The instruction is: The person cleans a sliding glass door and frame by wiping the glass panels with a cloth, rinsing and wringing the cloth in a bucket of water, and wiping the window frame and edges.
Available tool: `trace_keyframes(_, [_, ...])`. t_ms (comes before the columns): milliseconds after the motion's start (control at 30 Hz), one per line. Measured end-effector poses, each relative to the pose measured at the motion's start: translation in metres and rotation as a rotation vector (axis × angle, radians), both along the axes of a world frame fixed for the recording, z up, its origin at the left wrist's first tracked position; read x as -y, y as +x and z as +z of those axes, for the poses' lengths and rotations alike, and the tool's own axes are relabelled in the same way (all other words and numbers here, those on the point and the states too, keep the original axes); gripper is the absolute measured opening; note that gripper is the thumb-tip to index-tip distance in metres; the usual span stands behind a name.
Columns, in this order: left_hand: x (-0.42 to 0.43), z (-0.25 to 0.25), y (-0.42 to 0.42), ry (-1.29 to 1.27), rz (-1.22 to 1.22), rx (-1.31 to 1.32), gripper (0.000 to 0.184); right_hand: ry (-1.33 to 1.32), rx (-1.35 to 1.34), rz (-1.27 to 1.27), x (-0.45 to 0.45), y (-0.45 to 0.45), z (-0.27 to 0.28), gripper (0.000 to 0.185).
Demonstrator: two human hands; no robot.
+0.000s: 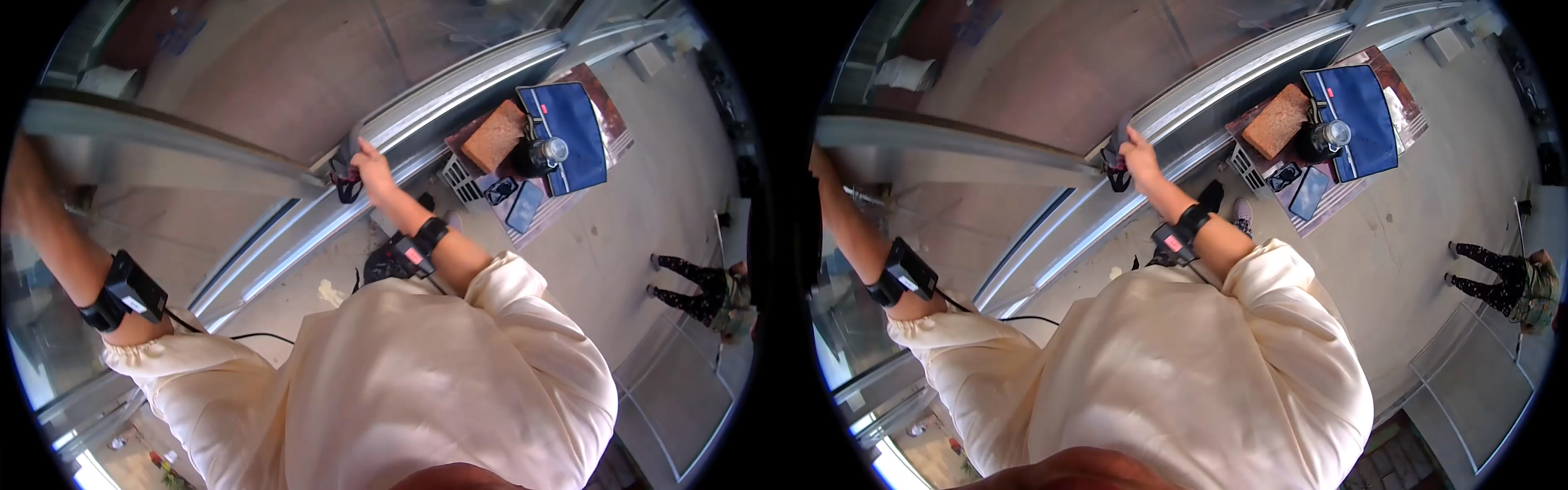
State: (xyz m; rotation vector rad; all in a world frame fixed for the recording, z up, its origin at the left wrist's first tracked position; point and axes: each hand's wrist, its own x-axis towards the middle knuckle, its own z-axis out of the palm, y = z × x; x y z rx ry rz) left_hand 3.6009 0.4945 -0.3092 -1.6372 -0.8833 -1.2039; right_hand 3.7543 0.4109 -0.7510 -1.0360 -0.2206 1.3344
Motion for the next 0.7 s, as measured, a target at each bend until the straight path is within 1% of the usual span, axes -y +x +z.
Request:
trace_keyframes(33, [0.006,-0.001,0.001,-0.065,-0.016,0.011,0.082,0.054,-0.038,0.025,-0.002,0.016,-0.024,0.054])
trace_keyframes(67, [0.013,-0.006,-0.005,-0.071,0.008,0.012,0.082,-0.087,-0.208,-0.106,0.015,0.030,0.024,0.047])
trace_keyframes(133, [0.036,-0.035,-0.001,-0.106,-0.264,-0.041,0.068,0.191,-0.449,0.022,0.035,0.072,0.052,0.039])
trace_keyframes(167, [0.050,-0.056,0.006,-0.125,-0.402,-0.066,0.062,0.163,-0.606,0.026,0.039,0.090,0.055,0.041])
trace_keyframes(200, [0.063,-0.080,0.015,-0.144,-0.542,-0.088,0.056,0.244,-0.687,0.073,0.048,0.103,0.071,0.044])
trace_keyframes(233, [0.077,-0.105,0.025,-0.311,-0.653,-0.148,0.059,0.250,-0.639,0.039,0.054,0.109,0.085,0.049])
trace_keyframes(267, [0.091,-0.129,0.034,-0.486,-0.752,-0.190,0.064,0.284,-0.691,0.074,0.058,0.116,0.097,0.052])
trace_keyframes(300, [0.097,-0.157,0.045,-0.751,-0.751,-0.134,0.063,0.317,-0.743,0.106,0.063,0.120,0.107,0.055])
trace_keyframes(333, [0.107,-0.181,0.058,-1.063,-0.675,-0.006,0.069,0.319,-0.761,0.099,0.066,0.121,0.113,0.057])
trace_keyframes(367, [0.101,-0.218,0.068,-1.268,-0.720,0.136,0.074,0.326,-0.754,0.111,0.066,0.123,0.116,0.057])
trace_keyframes(433, [0.092,-0.278,0.093,-1.686,-0.883,0.706,0.079,0.342,-0.652,0.089,0.069,0.125,0.116,0.056])
trace_keyframes(500, [0.081,-0.298,0.107,-2.051,-1.092,1.125,0.060,0.338,-0.630,0.098,0.066,0.132,0.110,0.052])
trace_keyframes(533, [0.080,-0.304,0.112,-2.035,-1.098,1.129,0.060,0.316,-0.606,0.102,0.066,0.135,0.105,0.051])
trace_keyframes(567, [0.080,-0.308,0.118,-2.110,-1.154,1.182,0.057,0.294,-0.582,0.105,0.065,0.138,0.100,0.049])
trace_keyframes(600, [0.079,-0.311,0.127,-2.178,-1.217,1.229,0.053,0.245,-0.498,0.088,0.065,0.142,0.095,0.045])
trace_keyframes(633, [0.083,-0.311,0.137,-2.035,-1.074,1.263,0.037,0.239,-0.351,0.063,0.066,0.144,0.102,0.041])
trace_keyframes(667, [0.082,-0.315,0.143,-1.910,-0.967,1.220,0.034,0.241,-0.122,0.018,0.068,0.143,0.112,0.037])
trace_keyframes(700, [0.078,-0.322,0.148,-1.745,-0.957,1.106,0.031,0.263,0.169,-0.028,0.063,0.147,0.098,0.036])
